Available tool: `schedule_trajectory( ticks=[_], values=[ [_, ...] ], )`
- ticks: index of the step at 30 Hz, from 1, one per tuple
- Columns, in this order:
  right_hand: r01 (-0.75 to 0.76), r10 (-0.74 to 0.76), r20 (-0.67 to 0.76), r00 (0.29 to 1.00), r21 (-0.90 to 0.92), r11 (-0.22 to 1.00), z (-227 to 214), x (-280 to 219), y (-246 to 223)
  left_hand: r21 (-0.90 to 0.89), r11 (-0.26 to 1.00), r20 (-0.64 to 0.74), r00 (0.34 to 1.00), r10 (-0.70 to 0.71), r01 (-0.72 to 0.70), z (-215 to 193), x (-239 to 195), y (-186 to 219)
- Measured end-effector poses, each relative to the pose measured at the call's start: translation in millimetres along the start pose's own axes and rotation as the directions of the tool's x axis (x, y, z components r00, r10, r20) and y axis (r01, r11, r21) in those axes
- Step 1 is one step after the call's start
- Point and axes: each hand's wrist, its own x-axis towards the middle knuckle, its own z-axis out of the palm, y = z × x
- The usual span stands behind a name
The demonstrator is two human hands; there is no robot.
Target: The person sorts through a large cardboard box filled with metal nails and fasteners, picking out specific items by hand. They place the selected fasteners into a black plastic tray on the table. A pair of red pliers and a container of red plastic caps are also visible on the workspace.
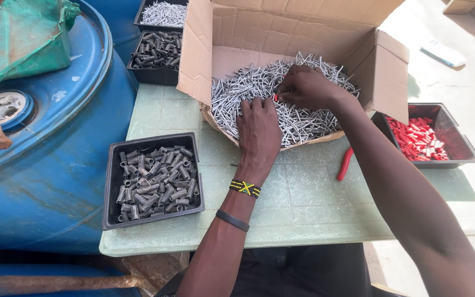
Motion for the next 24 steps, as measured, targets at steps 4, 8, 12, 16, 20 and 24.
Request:
schedule_trajectory(
  ticks=[4,8,12,16,20,24],
  values=[
    [0.026,-0.024,-0.035,0.999,0.038,0.999,-4,-2,-5,0.000,1.000,0.004,1.000,-0.004,0.004,-5,-1,3],
    [-0.019,0.032,-0.049,0.998,0.240,0.971,-15,-12,-17,-0.013,1.000,0.017,1.000,0.000,0.000,-11,0,5],
    [-0.068,0.063,0.031,0.998,0.233,0.970,-22,-14,-25,-0.024,1.000,-0.011,1.000,0.007,-0.008,-8,-1,3],
    [-0.087,0.084,0.023,0.996,0.204,0.975,-19,-15,-26,-0.028,1.000,-0.008,1.000,0.000,0.000,-4,0,2],
    [-0.100,0.109,-0.020,0.994,0.256,0.962,-14,-14,-21,-0.030,1.000,-0.021,1.000,0.009,-0.009,-3,-1,1],
    [-0.074,0.092,-0.087,0.992,0.189,0.979,-7,-10,-16,-0.018,1.000,-0.025,1.000,0.009,-0.009,-3,-1,1]
  ],
)
